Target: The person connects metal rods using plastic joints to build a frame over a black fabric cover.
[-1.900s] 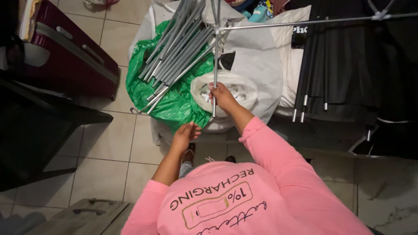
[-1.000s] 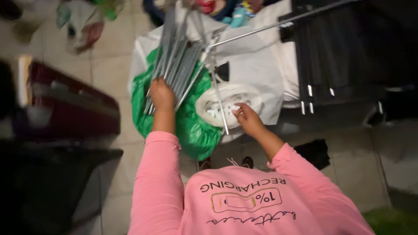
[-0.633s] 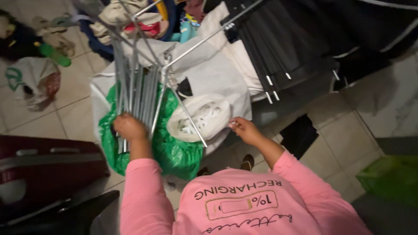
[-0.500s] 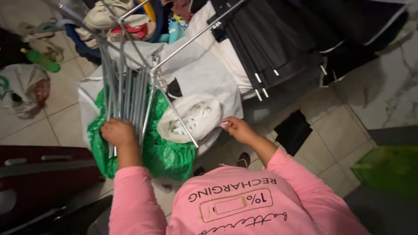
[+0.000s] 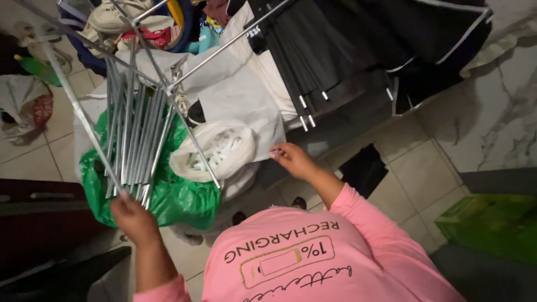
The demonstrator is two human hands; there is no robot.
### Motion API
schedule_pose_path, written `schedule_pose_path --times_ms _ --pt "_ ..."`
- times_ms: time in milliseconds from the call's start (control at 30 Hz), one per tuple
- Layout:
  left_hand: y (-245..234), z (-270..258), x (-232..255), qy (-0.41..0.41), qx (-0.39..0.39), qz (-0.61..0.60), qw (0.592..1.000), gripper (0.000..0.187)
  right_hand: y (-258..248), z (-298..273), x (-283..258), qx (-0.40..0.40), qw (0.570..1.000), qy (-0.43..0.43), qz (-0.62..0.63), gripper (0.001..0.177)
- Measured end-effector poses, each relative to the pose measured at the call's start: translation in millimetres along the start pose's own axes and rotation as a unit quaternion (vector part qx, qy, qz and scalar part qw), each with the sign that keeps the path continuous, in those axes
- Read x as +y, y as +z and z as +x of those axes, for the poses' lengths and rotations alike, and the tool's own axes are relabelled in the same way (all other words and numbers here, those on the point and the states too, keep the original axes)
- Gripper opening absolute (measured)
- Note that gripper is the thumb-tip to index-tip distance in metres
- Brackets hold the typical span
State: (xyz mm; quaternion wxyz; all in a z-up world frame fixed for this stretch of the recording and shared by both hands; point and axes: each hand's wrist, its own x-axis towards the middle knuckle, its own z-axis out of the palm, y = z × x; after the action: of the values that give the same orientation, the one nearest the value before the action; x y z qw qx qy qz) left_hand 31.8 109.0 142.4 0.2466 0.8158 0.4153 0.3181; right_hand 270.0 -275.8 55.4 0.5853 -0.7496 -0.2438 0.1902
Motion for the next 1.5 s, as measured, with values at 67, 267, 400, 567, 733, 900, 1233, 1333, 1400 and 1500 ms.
schedule_pose_path --times_ms 67,267,400,567,733,900,1233,1333,1400,1500 --pt "-7 -46 9 0.03 0.04 -0.061 0.997 0.039 -20 0 -35 0.026 0.998 -0.023 -0.06 0.031" --pt "-9 -95 96 0.222 -0.115 -0.105 0.962 0.019 -99 -23 -161 0.189 0.821 -0.422 -0.334 0.04" --pt "10 -77 204 0.404 -0.239 -0.035 0.882 0.026 -144 -49 -200 0.152 0.735 -0.447 -0.487 0.04" --pt "36 -58 300 0.474 -0.328 -0.098 0.811 0.024 -203 -67 -159 -0.002 0.87 -0.237 -0.433 0.034" --pt "110 -47 335 0.359 -0.208 -0.192 0.889 0.049 -236 -80 -93 0.154 0.935 -0.159 -0.279 0.027" --pt "238 -55 342 0.078 -0.366 -0.418 0.828 0.041 -264 -61 -52 0.141 0.986 0.052 0.07 0.037" --pt "513 -36 394 -0.205 -0.439 -0.629 0.608 0.051 -291 38 -3 0.219 0.962 -0.001 -0.164 0.03" --pt "574 -19 405 -0.252 -0.414 -0.604 0.633 0.062 -294 80 30 0.211 0.958 -0.057 -0.187 0.031" --pt "621 -3 415 -0.265 -0.389 -0.634 0.614 0.068 -296 114 47 0.178 0.973 0.122 -0.08 0.035" --pt "682 17 422 -0.321 -0.389 -0.637 0.583 0.068 -297 148 59 0.144 0.975 0.161 -0.046 0.036"
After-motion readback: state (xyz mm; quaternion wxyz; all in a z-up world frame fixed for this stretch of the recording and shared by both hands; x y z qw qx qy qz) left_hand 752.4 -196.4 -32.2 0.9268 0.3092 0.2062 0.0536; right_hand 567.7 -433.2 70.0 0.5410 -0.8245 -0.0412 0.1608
